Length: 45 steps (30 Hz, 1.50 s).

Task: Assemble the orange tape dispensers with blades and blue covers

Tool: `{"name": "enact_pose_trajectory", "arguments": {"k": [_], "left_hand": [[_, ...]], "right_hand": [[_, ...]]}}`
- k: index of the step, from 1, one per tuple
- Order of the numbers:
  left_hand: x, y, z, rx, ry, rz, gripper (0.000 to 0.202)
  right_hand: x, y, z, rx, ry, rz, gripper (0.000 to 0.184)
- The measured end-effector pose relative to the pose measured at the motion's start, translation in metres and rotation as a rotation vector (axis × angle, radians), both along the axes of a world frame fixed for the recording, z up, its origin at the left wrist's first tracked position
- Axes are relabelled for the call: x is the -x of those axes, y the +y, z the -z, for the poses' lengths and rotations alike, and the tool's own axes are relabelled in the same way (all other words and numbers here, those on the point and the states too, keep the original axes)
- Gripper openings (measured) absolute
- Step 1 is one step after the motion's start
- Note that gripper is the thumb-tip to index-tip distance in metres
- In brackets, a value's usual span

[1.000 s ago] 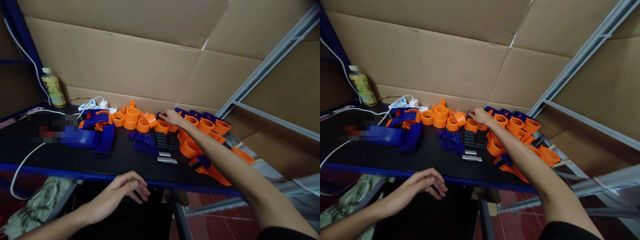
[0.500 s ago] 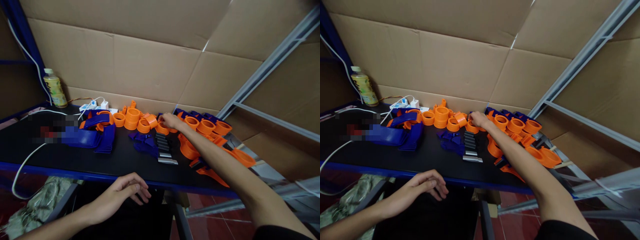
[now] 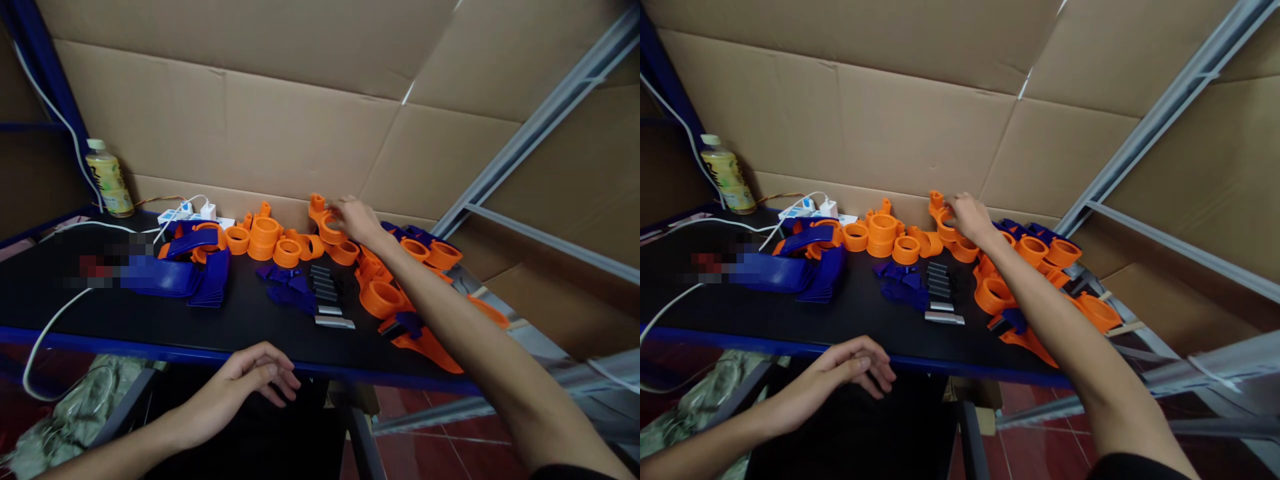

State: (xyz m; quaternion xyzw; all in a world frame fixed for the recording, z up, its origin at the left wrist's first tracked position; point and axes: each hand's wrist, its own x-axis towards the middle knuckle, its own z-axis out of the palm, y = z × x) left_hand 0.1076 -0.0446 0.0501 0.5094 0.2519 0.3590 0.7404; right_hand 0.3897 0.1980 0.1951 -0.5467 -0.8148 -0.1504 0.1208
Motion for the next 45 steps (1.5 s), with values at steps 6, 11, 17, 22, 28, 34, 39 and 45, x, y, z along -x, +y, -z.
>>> {"name": "enact_pose_trajectory", "arguments": {"k": [6,11,17,22,28,34,39,45], "left_hand": [[0.000,0.007,0.008,-0.051,-0.254,-0.274,0.044],[0.003,0.010,0.009,0.028,-0.405,-0.453,0.051],[0.007,0.006,0.000,0.133,-0.298,-0.403,0.034],[0.005,0.006,-0.001,0.166,-0.274,-0.371,0.031],[0.004,0.010,0.004,0.183,-0.253,-0.323,0.031],[0.005,0.011,0.006,0.137,-0.203,-0.283,0.029],[0.006,0.013,0.005,0.078,-0.111,-0.220,0.035],[0.005,0.011,0.002,0.072,-0.088,-0.224,0.031]], "right_hand": [[0.042,-0.099,-0.003,0.037,0.358,-0.317,0.021],[0.082,-0.212,0.040,0.342,0.600,-0.556,0.017],[0.055,-0.233,0.073,0.365,0.486,-0.550,0.025],[0.002,-0.205,0.103,0.120,0.289,-0.110,0.025],[-0.009,-0.199,0.123,0.107,0.233,-0.129,0.027],[-0.006,-0.184,0.112,0.178,0.187,-0.127,0.031],[-0.010,-0.169,0.112,0.182,0.168,-0.132,0.024],[-0.013,-0.164,0.112,0.138,0.050,-0.099,0.020]]}}
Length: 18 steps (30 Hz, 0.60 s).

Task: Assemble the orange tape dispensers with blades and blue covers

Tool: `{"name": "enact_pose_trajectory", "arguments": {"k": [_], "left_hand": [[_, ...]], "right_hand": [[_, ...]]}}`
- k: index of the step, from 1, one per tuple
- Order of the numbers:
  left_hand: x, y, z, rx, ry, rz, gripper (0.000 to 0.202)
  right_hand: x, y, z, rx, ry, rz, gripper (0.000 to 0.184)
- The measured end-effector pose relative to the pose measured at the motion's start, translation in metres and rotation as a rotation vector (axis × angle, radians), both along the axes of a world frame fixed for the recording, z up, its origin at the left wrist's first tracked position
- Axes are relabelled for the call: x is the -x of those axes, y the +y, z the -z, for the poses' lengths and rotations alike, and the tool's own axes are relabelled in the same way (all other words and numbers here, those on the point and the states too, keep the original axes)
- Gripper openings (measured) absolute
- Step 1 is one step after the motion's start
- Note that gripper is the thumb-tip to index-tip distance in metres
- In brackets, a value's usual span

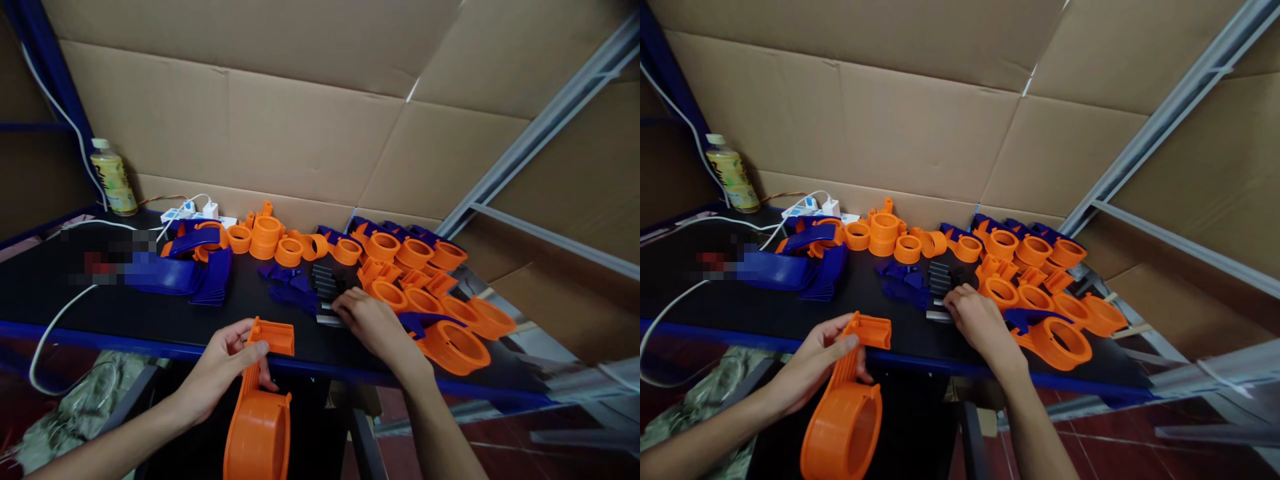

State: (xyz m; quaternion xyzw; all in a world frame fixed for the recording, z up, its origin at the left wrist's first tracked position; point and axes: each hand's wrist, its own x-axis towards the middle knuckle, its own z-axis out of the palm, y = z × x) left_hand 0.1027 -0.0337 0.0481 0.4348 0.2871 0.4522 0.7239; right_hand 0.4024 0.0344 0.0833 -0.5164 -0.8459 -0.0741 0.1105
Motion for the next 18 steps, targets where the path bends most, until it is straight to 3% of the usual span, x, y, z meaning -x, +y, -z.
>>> {"name": "enact_pose_trajectory", "arguments": {"k": [4,10,13,18], "left_hand": [[0.000,0.000,-0.004,0.001,0.074,-0.057,0.031],[-0.002,0.001,-0.010,-0.033,0.187,-0.091,0.031],[-0.003,-0.001,-0.010,-0.032,0.210,-0.071,0.034],[-0.003,-0.004,-0.007,-0.055,0.239,-0.026,0.041]], "right_hand": [[0.012,-0.016,-0.015,-0.023,0.180,-0.034,0.015],[0.056,-0.060,-0.048,0.232,0.466,-0.297,0.013],[0.073,-0.067,-0.048,0.259,0.430,-0.308,0.015],[0.086,-0.063,-0.034,0.203,0.296,-0.302,0.017]]}}
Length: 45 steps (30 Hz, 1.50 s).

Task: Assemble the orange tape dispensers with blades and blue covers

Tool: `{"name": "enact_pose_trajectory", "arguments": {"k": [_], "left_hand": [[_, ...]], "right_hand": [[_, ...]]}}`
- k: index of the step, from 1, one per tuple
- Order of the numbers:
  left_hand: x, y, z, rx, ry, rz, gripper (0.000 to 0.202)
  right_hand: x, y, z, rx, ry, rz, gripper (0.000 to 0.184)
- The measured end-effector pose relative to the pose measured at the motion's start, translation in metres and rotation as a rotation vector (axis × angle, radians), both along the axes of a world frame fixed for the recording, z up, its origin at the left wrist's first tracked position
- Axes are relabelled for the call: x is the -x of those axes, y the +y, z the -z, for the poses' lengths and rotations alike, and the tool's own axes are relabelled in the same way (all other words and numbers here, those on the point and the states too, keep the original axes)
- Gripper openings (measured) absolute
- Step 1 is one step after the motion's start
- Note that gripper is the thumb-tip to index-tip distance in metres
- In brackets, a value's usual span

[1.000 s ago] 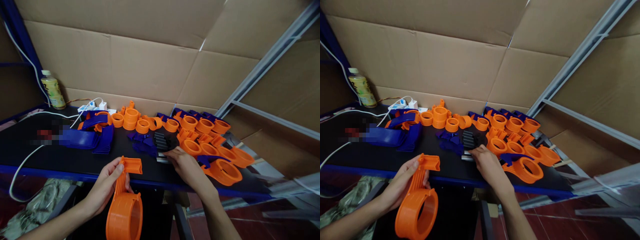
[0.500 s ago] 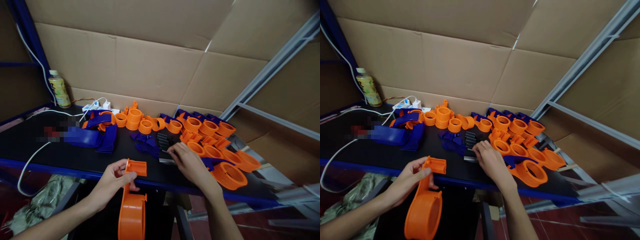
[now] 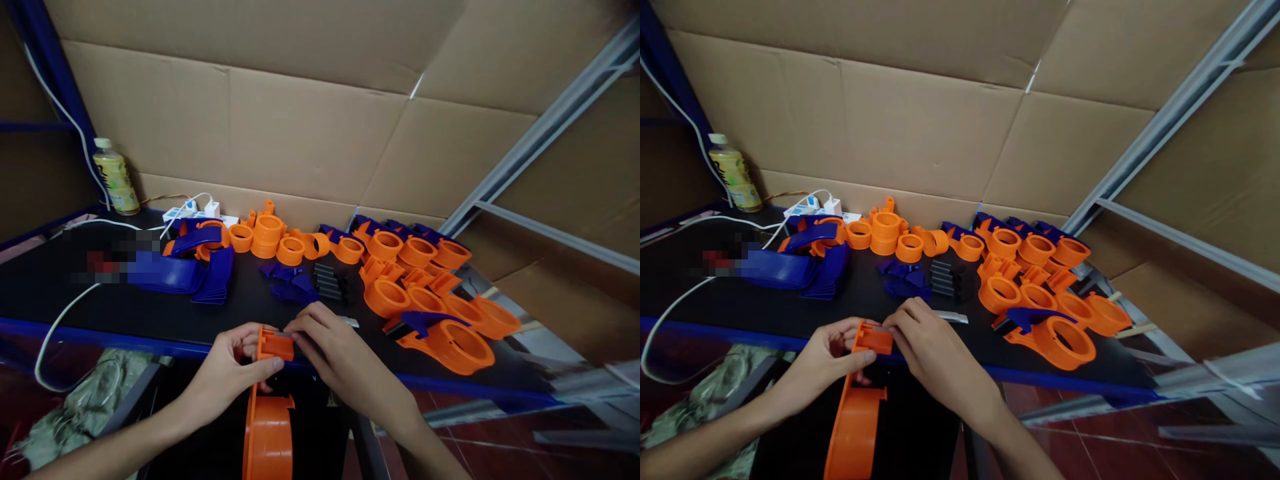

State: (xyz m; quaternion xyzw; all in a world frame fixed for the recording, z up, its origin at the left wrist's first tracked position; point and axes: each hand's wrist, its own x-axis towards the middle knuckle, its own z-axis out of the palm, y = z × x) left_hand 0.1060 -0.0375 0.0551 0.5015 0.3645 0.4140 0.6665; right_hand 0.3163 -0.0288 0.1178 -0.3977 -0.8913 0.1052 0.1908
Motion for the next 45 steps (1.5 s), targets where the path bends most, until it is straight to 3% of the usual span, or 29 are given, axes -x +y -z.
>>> {"name": "enact_pose_trajectory", "arguments": {"k": [7,16,19,24,27,39,42,45], "left_hand": [[-0.002,0.001,0.005,0.010,-0.001,0.046,0.034],[0.000,-0.003,0.001,0.047,-0.043,0.011,0.027],[0.001,-0.002,0.001,0.075,-0.087,0.020,0.027],[0.000,-0.001,0.001,0.092,-0.101,0.036,0.026],[0.000,-0.003,0.000,0.097,-0.095,0.039,0.023],[0.001,-0.002,0.001,0.100,-0.081,0.020,0.030],[0.001,-0.002,-0.001,0.109,-0.096,-0.014,0.031],[0.001,-0.001,-0.002,0.109,-0.099,-0.040,0.034]], "right_hand": [[0.009,0.002,0.011,-0.010,0.075,-0.040,0.019],[0.007,0.011,0.021,-0.061,0.251,0.038,0.020],[-0.008,0.022,0.018,-0.147,0.172,0.151,0.022],[-0.047,0.048,0.025,-0.352,-0.166,0.442,0.021],[-0.062,0.058,0.034,-0.371,-0.297,0.499,0.019],[-0.073,0.074,0.040,-0.346,-0.282,0.442,0.022],[-0.072,0.064,0.033,-0.300,-0.141,0.411,0.017],[-0.061,0.039,0.017,-0.194,0.095,0.264,0.016]]}}
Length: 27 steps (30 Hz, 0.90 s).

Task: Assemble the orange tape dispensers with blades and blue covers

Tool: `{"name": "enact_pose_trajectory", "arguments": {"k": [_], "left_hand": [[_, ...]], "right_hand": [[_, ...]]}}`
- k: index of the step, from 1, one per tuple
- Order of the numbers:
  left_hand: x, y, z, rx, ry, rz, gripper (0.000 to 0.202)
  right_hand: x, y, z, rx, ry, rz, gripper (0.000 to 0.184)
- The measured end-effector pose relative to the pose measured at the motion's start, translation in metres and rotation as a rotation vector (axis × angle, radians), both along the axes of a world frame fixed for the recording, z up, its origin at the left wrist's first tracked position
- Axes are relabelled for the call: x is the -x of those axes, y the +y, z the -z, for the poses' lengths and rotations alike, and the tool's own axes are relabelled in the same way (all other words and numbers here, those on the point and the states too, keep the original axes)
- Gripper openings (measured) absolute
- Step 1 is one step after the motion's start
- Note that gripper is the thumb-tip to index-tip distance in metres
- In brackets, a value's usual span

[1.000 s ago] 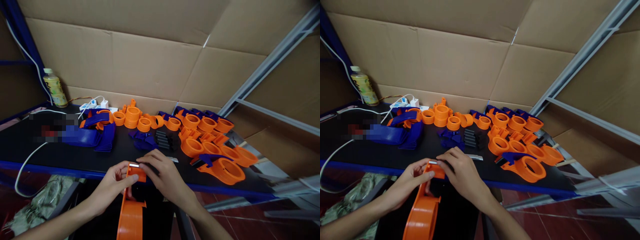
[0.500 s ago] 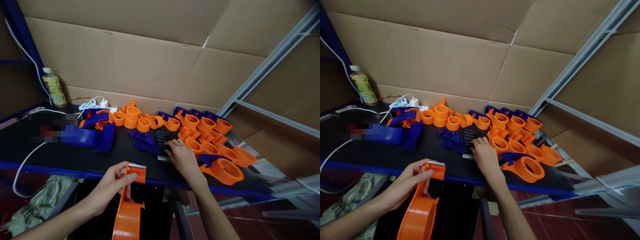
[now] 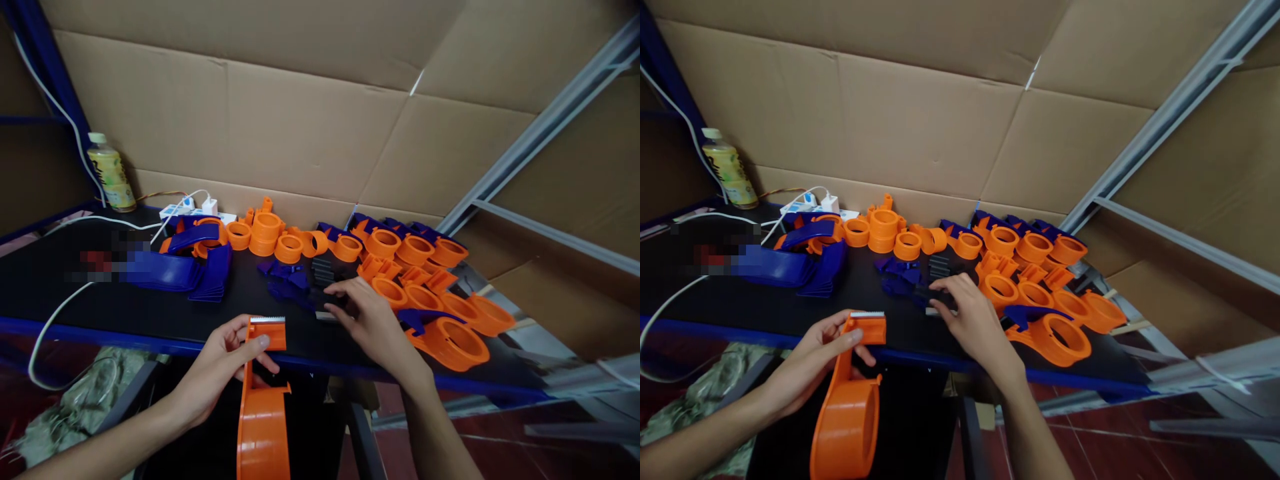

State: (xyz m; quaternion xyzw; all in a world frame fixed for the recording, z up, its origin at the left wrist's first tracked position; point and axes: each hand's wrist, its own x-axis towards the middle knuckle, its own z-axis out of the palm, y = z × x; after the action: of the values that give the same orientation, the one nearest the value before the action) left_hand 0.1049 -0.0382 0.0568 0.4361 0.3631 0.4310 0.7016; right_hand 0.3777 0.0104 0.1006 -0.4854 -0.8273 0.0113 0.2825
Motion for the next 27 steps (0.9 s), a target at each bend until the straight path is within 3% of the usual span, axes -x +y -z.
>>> {"name": "enact_pose_trajectory", "arguments": {"k": [5,13,19,21,23,27], "left_hand": [[-0.001,0.000,-0.001,-0.023,0.016,-0.019,0.035],[-0.001,-0.001,-0.001,-0.088,0.087,0.004,0.033],[0.000,0.000,0.002,-0.105,0.066,-0.079,0.027],[0.000,-0.001,0.003,-0.026,0.001,-0.101,0.022],[0.000,-0.002,0.005,0.059,-0.082,-0.097,0.019],[0.001,-0.004,0.008,0.123,-0.147,-0.068,0.020]], "right_hand": [[0.035,-0.039,-0.018,0.101,0.088,-0.293,0.016],[0.071,-0.051,0.016,0.012,0.155,-0.318,0.029],[0.072,-0.055,0.015,0.003,0.109,-0.400,0.043],[0.067,-0.042,0.011,-0.005,0.127,-0.361,0.039],[0.060,-0.022,0.007,-0.027,0.076,-0.220,0.033],[0.052,0.026,0.003,0.017,-0.242,0.079,0.036]]}}
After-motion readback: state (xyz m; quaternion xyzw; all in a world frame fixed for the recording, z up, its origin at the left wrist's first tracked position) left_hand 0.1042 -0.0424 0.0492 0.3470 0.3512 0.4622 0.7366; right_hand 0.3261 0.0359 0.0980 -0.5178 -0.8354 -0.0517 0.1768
